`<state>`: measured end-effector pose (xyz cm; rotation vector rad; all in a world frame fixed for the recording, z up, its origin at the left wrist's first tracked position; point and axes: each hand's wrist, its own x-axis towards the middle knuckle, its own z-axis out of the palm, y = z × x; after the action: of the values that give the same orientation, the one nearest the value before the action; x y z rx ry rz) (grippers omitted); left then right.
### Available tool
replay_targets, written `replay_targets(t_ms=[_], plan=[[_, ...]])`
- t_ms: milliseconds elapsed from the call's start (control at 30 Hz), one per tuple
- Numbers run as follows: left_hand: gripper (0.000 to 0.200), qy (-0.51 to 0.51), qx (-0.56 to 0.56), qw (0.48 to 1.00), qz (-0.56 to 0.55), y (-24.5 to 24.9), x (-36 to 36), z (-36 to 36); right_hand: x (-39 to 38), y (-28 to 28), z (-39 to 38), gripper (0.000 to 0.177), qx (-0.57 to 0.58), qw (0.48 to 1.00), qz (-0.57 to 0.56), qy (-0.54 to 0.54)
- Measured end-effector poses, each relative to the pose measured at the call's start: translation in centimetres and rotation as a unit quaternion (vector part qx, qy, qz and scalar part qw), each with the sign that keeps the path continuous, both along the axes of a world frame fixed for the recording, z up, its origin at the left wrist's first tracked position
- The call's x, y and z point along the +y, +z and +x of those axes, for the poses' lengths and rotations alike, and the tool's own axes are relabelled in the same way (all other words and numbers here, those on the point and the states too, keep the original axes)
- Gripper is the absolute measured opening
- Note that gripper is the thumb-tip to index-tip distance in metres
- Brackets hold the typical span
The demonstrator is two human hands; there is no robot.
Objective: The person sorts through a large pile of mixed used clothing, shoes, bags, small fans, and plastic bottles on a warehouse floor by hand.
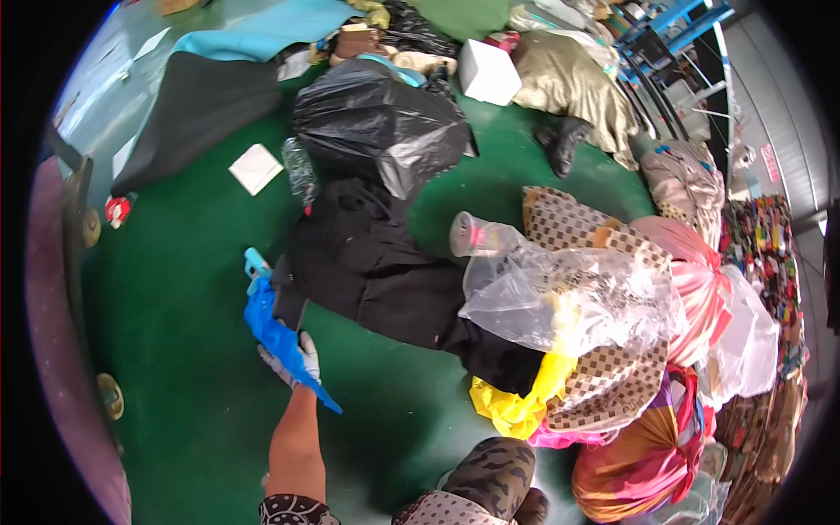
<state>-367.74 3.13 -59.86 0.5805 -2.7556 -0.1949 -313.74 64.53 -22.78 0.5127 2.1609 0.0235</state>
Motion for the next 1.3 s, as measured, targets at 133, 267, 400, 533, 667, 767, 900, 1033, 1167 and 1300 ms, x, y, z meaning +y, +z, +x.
replay_targets(t_ms=[133,267,400,533,667,767,900,1033,1167,1300], plan=[[0.044,-0.006,0.031,0.999,-0.008,0.5,0.0,-0.2,-9.1,-3.8,-32.9,0.041,0.226,0.955,0.006,0.194],[0.04,0.002,0.054,0.999,-0.002,0.7,0.2,-0.3,-21.5,-12.9,-52.3,0.051,0.312,0.865,-0.251,0.301],[0.05,0.041,0.022,0.999,0.023,0.2,0.5,-0.1,-33.8,-20.8,-60.0,0.079,0.277,0.859,-0.19,0.387],[0.054,0.028,0.048,0.996,0.075,-1.3,-0.1,0.0,-36.4,-29.9,-62.8,0.091,0.214,0.904,-0.045,0.367],[0.054,0.024,-0.037,0.997,0.056,-1.1,-0.8,0.2,-29.4,-29.9,-67.1,0.03,0.539,0.769,-0.227,0.26],[0.053,0.004,-0.01,0.998,0.056,-1.4,-0.9,0.1,-19.4,-12.3,-73.5,0.028,0.674,0.702,-0.13,0.19],[0.052,0.017,-0.006,0.998,0.06,-1.6,-0.9,0.3,-12.7,7.2,-73.8,0.038,0.763,0.491,-0.388,-0.162],[0.054,-0.002,-0.012,0.999,0.053,-1.7,-0.7,0.6,-13.8,5.0,-71.9,0.042,0.733,0.468,-0.485,-0.093],[0.059,-0.028,-0.09,0.994,0.05,-1.0,-1.3,0.8,-22.4,-1.4,-73.0,0.032,0.762,0.516,-0.39,0.039],[0.058,-0.023,-0.386,0.897,0.215,7.1,-3.0,5.3,-40.6,-7.4,-65.2,0.014,0.732,0.483,-0.468,0.114]])
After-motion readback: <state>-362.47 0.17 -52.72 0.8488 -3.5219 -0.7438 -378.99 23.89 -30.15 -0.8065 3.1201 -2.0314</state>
